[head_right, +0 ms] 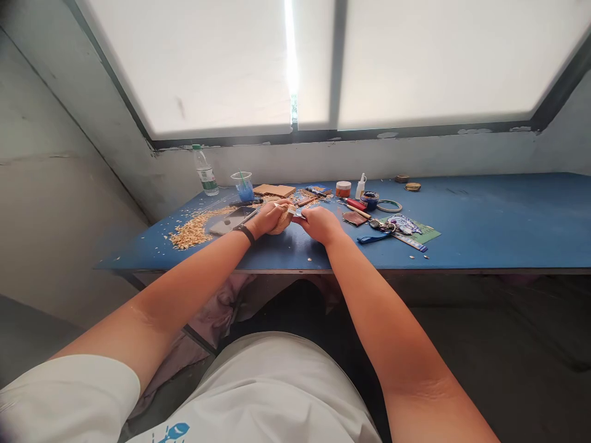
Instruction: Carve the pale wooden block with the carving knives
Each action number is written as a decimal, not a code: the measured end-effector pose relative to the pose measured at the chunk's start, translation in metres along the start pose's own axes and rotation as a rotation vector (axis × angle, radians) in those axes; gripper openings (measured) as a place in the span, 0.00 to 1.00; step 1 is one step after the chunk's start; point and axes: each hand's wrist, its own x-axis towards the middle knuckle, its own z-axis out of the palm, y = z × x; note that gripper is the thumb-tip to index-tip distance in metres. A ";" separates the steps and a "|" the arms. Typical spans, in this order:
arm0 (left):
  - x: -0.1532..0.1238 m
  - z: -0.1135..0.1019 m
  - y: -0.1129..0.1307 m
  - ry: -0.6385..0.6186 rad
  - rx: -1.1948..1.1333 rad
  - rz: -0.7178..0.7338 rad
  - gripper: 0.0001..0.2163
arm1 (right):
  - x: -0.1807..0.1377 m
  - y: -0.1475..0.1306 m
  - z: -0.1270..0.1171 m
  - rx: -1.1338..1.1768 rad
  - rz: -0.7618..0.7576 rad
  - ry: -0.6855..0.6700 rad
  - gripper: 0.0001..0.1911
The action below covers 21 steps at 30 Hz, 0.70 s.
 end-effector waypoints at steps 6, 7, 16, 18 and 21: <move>0.003 -0.001 -0.002 -0.001 0.013 -0.001 0.13 | 0.000 -0.003 0.000 -0.030 0.081 -0.026 0.31; 0.003 -0.001 -0.002 0.001 0.008 0.001 0.14 | 0.001 -0.003 0.000 -0.033 0.095 -0.029 0.31; 0.000 0.003 0.001 0.132 0.005 -0.078 0.25 | 0.004 0.004 0.003 0.002 0.170 -0.020 0.37; 0.001 0.002 0.000 0.161 0.079 -0.070 0.25 | 0.004 0.005 0.004 0.014 0.119 -0.010 0.35; 0.002 0.001 0.001 0.111 0.114 -0.063 0.25 | 0.002 0.002 0.003 0.024 0.030 0.015 0.30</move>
